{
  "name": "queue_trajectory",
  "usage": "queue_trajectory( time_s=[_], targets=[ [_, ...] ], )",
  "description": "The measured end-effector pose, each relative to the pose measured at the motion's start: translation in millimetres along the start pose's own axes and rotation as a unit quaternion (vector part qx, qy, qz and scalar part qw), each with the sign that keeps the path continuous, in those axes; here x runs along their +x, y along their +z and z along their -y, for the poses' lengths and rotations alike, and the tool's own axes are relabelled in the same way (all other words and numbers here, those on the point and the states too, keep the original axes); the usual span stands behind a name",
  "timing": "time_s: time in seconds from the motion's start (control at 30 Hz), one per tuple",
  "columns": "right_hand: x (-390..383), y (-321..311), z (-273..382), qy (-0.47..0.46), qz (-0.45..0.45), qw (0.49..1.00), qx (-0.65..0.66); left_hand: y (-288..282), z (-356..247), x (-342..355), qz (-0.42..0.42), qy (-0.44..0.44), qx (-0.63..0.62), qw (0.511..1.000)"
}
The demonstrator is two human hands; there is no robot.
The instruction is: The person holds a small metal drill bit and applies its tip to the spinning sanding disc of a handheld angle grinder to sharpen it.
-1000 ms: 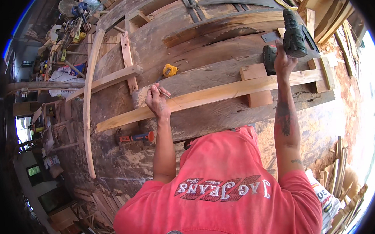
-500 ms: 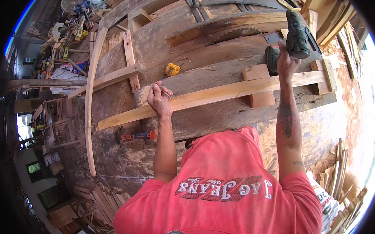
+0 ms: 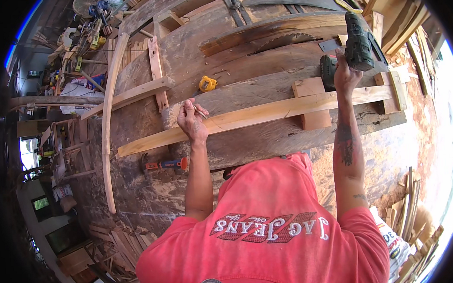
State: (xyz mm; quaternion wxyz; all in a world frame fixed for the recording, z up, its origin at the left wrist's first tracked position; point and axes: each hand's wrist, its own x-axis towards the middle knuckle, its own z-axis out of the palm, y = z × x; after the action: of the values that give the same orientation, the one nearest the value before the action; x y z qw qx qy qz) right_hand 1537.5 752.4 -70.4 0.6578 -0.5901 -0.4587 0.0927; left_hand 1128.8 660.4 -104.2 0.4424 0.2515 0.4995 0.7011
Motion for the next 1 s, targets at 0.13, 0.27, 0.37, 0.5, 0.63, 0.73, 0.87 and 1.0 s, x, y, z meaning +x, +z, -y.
queue_trajectory(
  time_s=[0.13,0.27,0.37,0.5,0.63,0.73,0.87,1.0],
  targets=[
    [0.1,0.0,1.5,0.019,0.0,1.0,0.009,0.4,0.8,0.4,0.008,0.008,-0.006,1.0],
    [0.6,-1.6,1.9,-0.001,0.007,1.0,-0.018,1.5,0.1,-0.3,0.009,0.002,-0.004,1.0],
    [0.8,-2.3,0.8,-0.002,0.011,1.0,-0.019,2.4,-0.9,-0.7,0.007,0.006,-0.006,1.0],
    [0.7,-1.9,-0.5,-0.014,0.008,1.0,-0.021,2.6,-1.4,-0.7,0.004,0.012,-0.012,1.0],
    [0.4,-2.0,-1.5,0.013,0.012,1.0,0.003,1.5,-0.5,-0.4,0.003,0.009,-0.014,1.0],
    [1.0,-3.3,-4.6,-0.028,0.018,0.998,-0.062,0.4,0.7,-0.8,0.0,0.008,-0.01,1.0],
    [0.5,-3.7,-12.5,-0.062,0.013,0.996,-0.07,0.2,1.9,-0.6,0.0,0.014,0.018,1.0],
    [-3.7,-2.7,-19.0,-0.005,-0.01,0.995,-0.097,-0.3,-1.8,-0.2,-0.011,0.02,0.026,0.999]
  ],
)
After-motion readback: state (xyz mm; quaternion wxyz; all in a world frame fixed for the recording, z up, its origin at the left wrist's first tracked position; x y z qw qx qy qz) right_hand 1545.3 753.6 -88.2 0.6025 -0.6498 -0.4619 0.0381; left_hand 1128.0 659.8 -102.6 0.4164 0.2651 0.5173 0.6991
